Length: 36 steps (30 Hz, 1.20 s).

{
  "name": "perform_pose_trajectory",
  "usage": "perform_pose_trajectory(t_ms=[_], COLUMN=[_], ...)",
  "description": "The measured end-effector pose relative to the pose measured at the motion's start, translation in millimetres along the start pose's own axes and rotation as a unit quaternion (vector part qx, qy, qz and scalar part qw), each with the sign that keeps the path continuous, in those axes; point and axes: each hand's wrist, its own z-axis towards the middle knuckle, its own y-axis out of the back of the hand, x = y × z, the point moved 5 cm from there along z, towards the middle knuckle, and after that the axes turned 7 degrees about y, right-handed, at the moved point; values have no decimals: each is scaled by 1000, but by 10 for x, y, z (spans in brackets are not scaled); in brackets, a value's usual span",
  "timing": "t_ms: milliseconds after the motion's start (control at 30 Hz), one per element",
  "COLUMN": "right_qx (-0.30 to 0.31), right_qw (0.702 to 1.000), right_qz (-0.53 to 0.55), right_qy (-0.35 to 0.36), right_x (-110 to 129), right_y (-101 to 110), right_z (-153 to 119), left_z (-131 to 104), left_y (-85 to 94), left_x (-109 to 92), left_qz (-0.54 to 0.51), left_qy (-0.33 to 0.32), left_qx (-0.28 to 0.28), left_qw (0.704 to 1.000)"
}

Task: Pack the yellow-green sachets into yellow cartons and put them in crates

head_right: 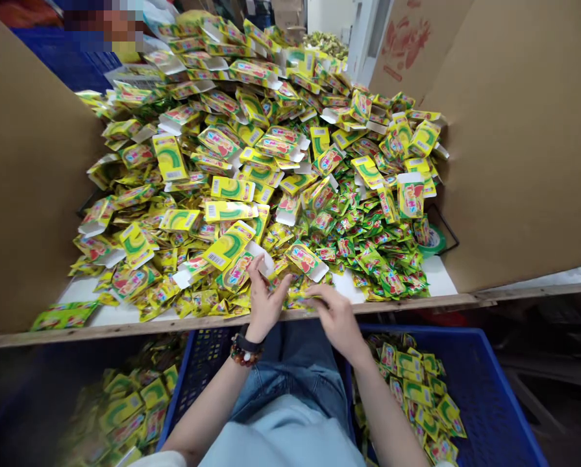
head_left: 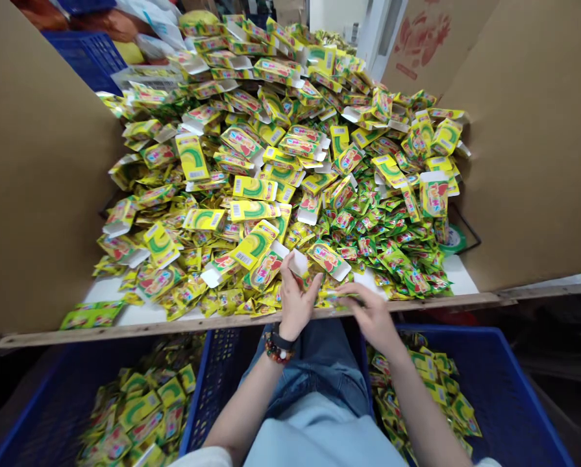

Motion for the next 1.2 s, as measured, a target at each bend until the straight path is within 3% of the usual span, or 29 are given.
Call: perform_pose_trajectory(t_ms=[100, 167, 233, 400, 533, 667, 900, 1100, 1200], right_qx=[-183, -218, -170, 26, 75, 112, 113, -75, -77], right_qw=[982, 974, 984, 998, 977, 934, 889, 887, 907], right_qz=[55, 65, 53, -45, -200, -335, -436, -429, -374], right_qy=[0, 14, 9, -18, 7, 53, 77, 151, 179], right_x=[76, 133, 161, 174, 216, 247, 277, 277, 197], right_y=[319, 339, 258, 119, 49, -142, -317, -365, -448], right_z=[79, 151, 247, 398, 398, 334, 279, 224, 162], left_z=[-65, -146, -206, -276, -330, -384, -434, -338, -323], left_y=[-57, -117, -154, -211, -240, -252, -217, -174, -149], left_x=[-62, -95, -101, -40, 31, 85, 43, 109, 199], left_qz=[115, 121, 114, 147, 157, 140, 122, 115, 107], left_qy=[-125, -187, -206, -210, -218, -215, -226, -178, -135], left_qx=[34, 48, 41, 51, 42, 29, -24, -53, -54], left_qw=[985, 974, 971, 965, 962, 966, 966, 976, 984])
